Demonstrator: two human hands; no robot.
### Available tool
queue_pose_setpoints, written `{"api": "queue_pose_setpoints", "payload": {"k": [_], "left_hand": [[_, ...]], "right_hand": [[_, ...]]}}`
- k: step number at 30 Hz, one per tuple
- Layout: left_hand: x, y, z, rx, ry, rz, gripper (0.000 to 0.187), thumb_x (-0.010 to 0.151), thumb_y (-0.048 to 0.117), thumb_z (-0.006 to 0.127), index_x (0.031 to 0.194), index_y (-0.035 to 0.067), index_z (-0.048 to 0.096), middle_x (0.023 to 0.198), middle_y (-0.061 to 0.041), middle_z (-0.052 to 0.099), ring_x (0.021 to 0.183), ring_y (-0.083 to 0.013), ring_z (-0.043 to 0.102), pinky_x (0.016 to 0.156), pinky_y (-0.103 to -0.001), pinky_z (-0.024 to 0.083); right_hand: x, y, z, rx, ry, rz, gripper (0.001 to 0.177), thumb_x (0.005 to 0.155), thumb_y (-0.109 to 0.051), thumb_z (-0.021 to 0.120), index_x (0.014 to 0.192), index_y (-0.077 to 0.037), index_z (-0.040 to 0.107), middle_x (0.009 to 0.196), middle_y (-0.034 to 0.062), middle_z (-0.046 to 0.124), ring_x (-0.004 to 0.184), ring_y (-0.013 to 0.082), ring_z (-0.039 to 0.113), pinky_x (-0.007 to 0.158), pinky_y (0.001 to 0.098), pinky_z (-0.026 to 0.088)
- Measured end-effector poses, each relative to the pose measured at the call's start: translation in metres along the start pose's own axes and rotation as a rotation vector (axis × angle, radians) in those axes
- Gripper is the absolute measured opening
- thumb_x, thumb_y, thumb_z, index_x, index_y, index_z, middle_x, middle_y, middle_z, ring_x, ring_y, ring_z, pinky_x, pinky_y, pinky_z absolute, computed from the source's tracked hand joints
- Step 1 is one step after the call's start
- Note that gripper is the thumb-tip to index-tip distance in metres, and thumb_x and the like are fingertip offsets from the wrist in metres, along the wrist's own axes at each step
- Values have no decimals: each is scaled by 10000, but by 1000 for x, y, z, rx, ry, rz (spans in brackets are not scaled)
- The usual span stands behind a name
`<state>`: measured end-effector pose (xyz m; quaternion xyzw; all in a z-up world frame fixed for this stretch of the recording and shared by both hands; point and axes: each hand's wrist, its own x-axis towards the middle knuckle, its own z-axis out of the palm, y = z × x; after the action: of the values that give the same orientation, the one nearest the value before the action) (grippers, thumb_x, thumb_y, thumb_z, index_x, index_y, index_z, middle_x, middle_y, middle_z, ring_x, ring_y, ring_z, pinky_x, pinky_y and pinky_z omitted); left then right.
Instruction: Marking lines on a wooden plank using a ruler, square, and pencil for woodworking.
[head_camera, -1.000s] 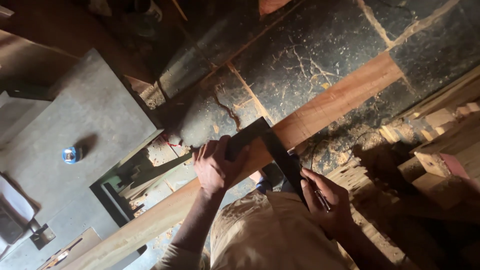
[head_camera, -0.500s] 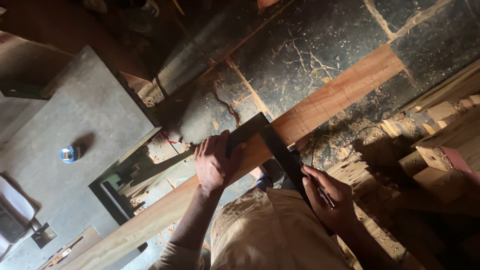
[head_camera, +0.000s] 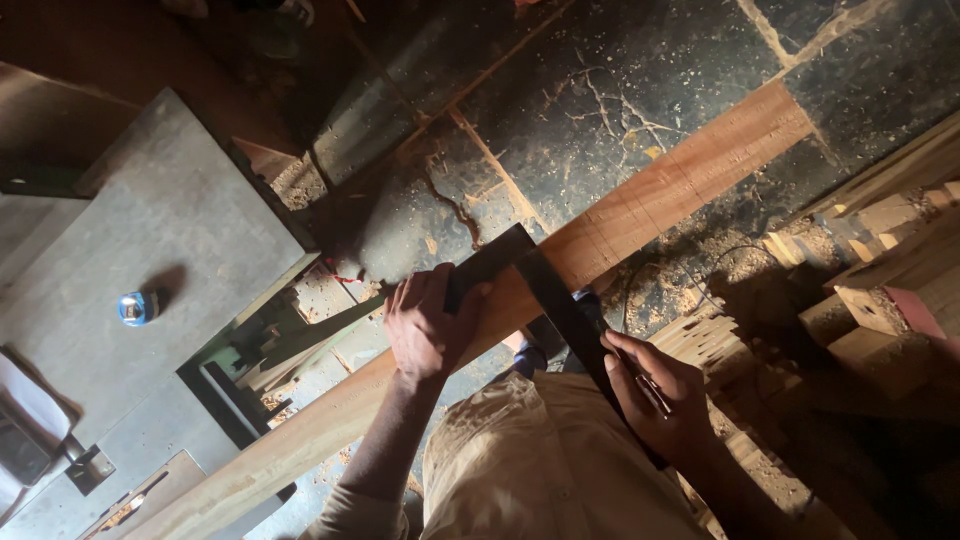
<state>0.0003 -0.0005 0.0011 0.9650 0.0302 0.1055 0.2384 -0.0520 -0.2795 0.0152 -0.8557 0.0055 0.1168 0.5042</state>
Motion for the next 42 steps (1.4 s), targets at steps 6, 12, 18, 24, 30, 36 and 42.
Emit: {"api": "queue_pose_setpoints", "payload": {"k": [6,12,18,24,30,36,42], "left_hand": [[-1,-4,2,-13,1,17,478,841,449,837,1084,50,736,943,-112,711,860,-314,688,784,-444,541],[1,-3,1,-10,-14,14,485,840,457,830,1079,46,737,949,-117,719,864,-310,695,788,-440,540],[2,-2,0,-5,-38,-5,489,842,464,830,1083,48,742,928,-119,724,833,-309,701,773,-442,544],[-1,-5,3,-18,-13,6,481,830,455,835,1070,48,745,935,-119,734,817,-320,707,761,-446,546],[-4,-9,7,-25,-9,12,474,828,455,824,1081,62,741,950,-114,733,851,-313,712,782,-455,543],[-2,-10,6,-40,-39,-12,475,838,476,808,1081,76,729,922,-97,724,861,-306,709,778,-468,533],[-3,-6,6,-26,-52,-36,474,842,493,800,1074,86,726,926,-101,721,855,-308,703,770,-467,536]], "right_hand": [[0,0,-1,2,-24,24,324,949,-138,668,1250,-18,689,1114,135,793,943,179,799,778,288,625],[-5,35,3,-47,-20,56,309,973,-157,666,1252,-35,716,1090,129,823,821,163,775,662,290,598],[29,4,-14,80,24,-300,203,1028,-111,627,1184,11,672,1043,169,773,905,160,797,708,268,640],[106,-21,8,-51,-75,-393,233,973,-90,675,1183,4,710,957,118,786,742,144,764,599,257,613],[111,-25,6,-140,-226,-351,270,918,-103,718,1178,-34,738,776,76,779,582,123,712,510,274,542],[109,-37,-8,-443,-281,-405,158,921,-144,685,821,-43,754,666,78,708,562,158,669,524,304,514],[156,-34,27,-399,-288,-371,168,993,-111,674,864,-36,753,640,79,707,520,165,627,555,299,488]]}}
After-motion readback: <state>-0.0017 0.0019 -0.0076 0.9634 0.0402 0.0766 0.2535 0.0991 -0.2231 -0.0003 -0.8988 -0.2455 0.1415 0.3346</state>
